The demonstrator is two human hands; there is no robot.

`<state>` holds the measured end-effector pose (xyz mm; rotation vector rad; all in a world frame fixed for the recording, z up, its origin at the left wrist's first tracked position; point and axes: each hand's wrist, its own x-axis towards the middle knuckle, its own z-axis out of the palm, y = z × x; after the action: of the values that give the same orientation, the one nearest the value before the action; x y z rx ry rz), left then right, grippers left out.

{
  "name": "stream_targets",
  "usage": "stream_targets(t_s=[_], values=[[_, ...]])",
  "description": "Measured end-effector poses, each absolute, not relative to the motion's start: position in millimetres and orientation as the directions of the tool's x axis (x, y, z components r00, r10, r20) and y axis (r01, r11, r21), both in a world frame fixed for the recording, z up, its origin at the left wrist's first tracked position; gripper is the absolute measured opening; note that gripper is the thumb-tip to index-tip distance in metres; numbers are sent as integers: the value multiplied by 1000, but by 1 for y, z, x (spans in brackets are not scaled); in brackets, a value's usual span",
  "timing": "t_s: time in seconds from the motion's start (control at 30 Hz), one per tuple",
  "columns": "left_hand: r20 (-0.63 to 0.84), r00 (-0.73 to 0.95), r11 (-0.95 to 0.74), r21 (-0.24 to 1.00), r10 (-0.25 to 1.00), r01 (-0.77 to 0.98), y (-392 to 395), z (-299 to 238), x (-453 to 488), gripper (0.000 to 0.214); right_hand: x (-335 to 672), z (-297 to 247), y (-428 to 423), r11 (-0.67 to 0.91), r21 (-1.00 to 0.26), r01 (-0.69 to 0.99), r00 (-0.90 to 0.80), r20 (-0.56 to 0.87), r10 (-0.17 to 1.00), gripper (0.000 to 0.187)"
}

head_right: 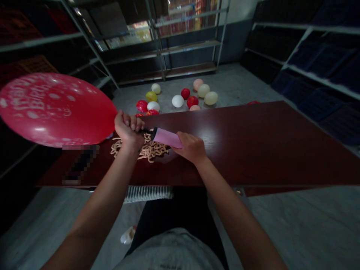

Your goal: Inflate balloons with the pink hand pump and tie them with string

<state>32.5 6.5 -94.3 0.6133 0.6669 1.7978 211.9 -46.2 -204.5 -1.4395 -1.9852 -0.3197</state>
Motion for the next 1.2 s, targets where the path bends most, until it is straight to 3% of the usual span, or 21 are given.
stream_targets(t_s=[0.2, 0.53, 0.8, 1.0, 1.2], values=[[96, -329, -309, 650, 939, -694, -10, -86, -18, 51, 209, -208, -46, 453, -74, 888, -315, 619, 719, 52], [114, -445, -408, 640, 888, -651, -19, -89, -94, 49, 206, -204, -45, 483, 14, 876, -417, 527, 741, 48], [119, -486, -441, 639, 866, -630, -14, -62, -55, 52, 214, -212, -40, 410, -137, 902, -241, 626, 741, 51], [243, -400, -462, 587, 884, -665, -3, -39, 1, 50, 220, -214, -36, 277, -274, 921, -8, 697, 717, 48], [192, -367, -398, 652, 910, -646, 4, -60, 79, 51, 223, -211, -35, 221, -394, 892, 140, 706, 694, 45]])
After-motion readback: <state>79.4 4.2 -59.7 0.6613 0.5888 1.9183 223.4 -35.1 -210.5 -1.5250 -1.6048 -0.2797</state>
